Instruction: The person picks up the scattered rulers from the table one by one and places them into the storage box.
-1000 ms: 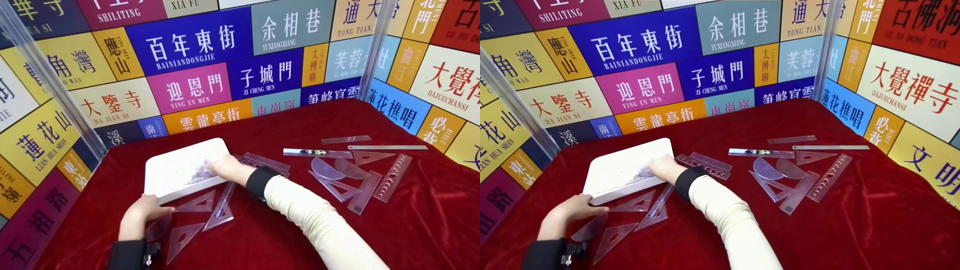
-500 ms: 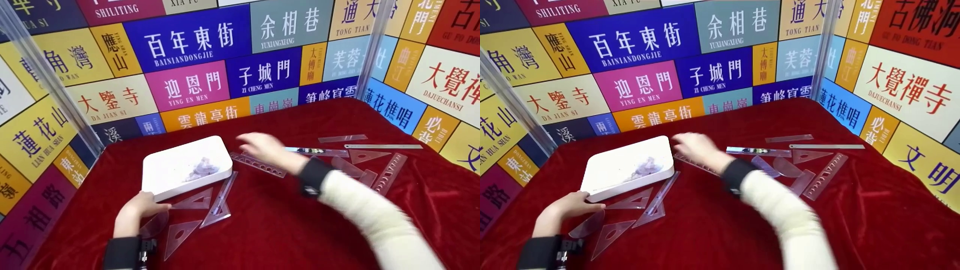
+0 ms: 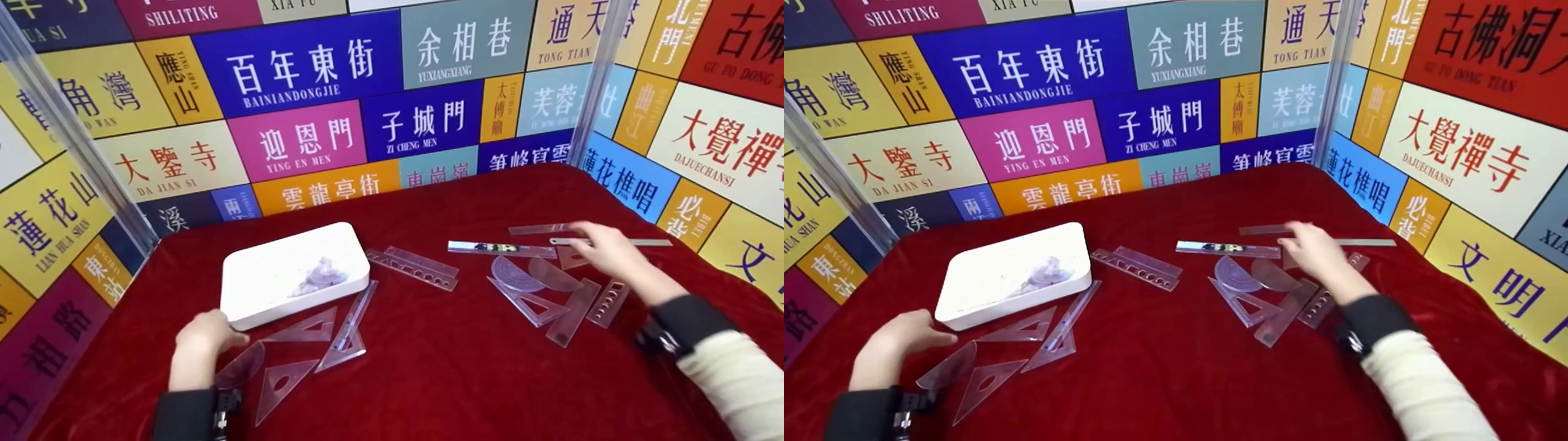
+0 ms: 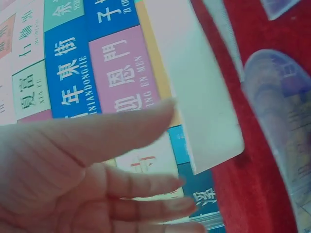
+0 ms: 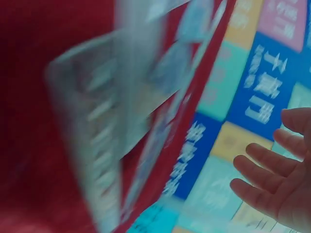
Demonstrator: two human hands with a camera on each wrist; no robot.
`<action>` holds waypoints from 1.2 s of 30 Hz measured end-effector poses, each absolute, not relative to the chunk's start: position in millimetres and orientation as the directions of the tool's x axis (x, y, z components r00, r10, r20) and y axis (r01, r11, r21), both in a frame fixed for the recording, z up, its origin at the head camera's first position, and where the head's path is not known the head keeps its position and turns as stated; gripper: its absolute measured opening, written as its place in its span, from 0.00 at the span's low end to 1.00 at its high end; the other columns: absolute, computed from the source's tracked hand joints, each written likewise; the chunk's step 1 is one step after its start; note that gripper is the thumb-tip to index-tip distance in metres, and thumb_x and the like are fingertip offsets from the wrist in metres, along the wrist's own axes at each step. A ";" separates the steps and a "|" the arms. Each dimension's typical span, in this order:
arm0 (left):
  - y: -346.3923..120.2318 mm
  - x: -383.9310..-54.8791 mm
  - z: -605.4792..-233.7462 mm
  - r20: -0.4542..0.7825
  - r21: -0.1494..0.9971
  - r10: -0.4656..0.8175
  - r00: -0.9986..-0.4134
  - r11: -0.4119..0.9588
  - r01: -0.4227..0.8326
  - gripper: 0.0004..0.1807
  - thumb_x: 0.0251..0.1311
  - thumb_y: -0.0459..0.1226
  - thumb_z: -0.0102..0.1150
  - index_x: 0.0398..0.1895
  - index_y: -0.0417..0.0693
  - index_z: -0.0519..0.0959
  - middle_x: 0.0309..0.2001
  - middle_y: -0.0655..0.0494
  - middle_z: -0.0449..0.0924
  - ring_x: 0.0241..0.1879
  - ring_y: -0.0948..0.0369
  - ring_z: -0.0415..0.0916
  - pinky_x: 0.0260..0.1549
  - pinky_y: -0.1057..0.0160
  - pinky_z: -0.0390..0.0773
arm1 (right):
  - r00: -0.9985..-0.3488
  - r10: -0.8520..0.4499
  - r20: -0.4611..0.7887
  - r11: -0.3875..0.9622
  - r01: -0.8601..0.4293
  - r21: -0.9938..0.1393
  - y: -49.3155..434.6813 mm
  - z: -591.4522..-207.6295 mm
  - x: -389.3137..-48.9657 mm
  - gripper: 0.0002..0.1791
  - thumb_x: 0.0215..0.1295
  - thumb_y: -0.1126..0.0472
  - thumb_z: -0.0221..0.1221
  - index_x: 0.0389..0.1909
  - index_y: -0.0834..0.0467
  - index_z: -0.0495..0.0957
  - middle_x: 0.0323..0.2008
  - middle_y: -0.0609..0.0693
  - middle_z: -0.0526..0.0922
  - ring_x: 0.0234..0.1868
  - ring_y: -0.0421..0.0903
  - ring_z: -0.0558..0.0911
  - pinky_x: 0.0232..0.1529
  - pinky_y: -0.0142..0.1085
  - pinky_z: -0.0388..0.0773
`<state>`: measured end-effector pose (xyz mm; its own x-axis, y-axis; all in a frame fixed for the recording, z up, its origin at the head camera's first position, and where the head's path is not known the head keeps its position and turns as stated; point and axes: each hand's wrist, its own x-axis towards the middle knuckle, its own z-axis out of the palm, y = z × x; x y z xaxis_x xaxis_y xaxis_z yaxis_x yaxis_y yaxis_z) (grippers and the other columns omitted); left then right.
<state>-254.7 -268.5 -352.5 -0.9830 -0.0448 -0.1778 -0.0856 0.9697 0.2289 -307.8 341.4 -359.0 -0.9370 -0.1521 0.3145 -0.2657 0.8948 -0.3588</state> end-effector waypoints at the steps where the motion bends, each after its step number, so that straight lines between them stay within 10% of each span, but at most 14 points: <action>1: -269.0 -253.6 -352.9 -0.198 0.234 -0.042 -0.979 0.968 -0.089 0.29 0.43 0.42 0.66 0.41 0.25 0.74 0.38 0.31 0.75 0.37 0.44 0.74 0.39 0.45 0.73 | -0.945 -0.140 0.295 0.898 -0.247 -0.365 346.7 -362.1 -304.4 0.20 0.65 0.62 0.52 0.53 0.71 0.68 0.49 0.71 0.73 0.50 0.67 0.72 0.50 0.59 0.67; 11: -270.2 -251.4 -373.1 -0.304 0.199 -0.017 -0.952 0.977 -0.081 0.23 0.32 0.35 0.74 0.33 0.31 0.76 0.32 0.39 0.77 0.35 0.49 0.75 0.40 0.48 0.75 | -0.930 -0.205 0.305 0.888 -0.308 -0.342 317.0 -372.3 -290.0 0.21 0.62 0.61 0.55 0.53 0.69 0.70 0.48 0.70 0.75 0.50 0.67 0.73 0.49 0.59 0.68; 30: -266.0 -255.8 -376.4 -0.318 0.143 0.010 -0.948 0.989 -0.038 0.21 0.34 0.40 0.74 0.27 0.35 0.76 0.25 0.48 0.74 0.28 0.54 0.71 0.38 0.53 0.75 | -0.671 -0.657 0.343 0.668 -0.730 -0.147 58.8 -381.6 -353.2 0.17 0.60 0.62 0.57 0.50 0.62 0.76 0.48 0.57 0.79 0.52 0.52 0.77 0.53 0.44 0.71; 36: -273.6 -255.4 -377.4 -0.349 0.176 0.022 -0.937 0.984 -0.042 0.14 0.39 0.39 0.71 0.20 0.39 0.77 0.16 0.55 0.70 0.18 0.60 0.67 0.22 0.63 0.71 | -0.640 -0.689 0.342 0.653 -0.752 -0.090 37.9 -392.4 -360.7 0.07 0.58 0.63 0.57 0.28 0.60 0.82 0.29 0.52 0.83 0.32 0.49 0.82 0.36 0.42 0.76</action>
<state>-255.4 -273.6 -377.4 -0.9369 0.0223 -0.3490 -0.0421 0.9836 0.1756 -360.7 37.9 -392.4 -0.6395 -0.6886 0.3419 -0.7517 0.6533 -0.0903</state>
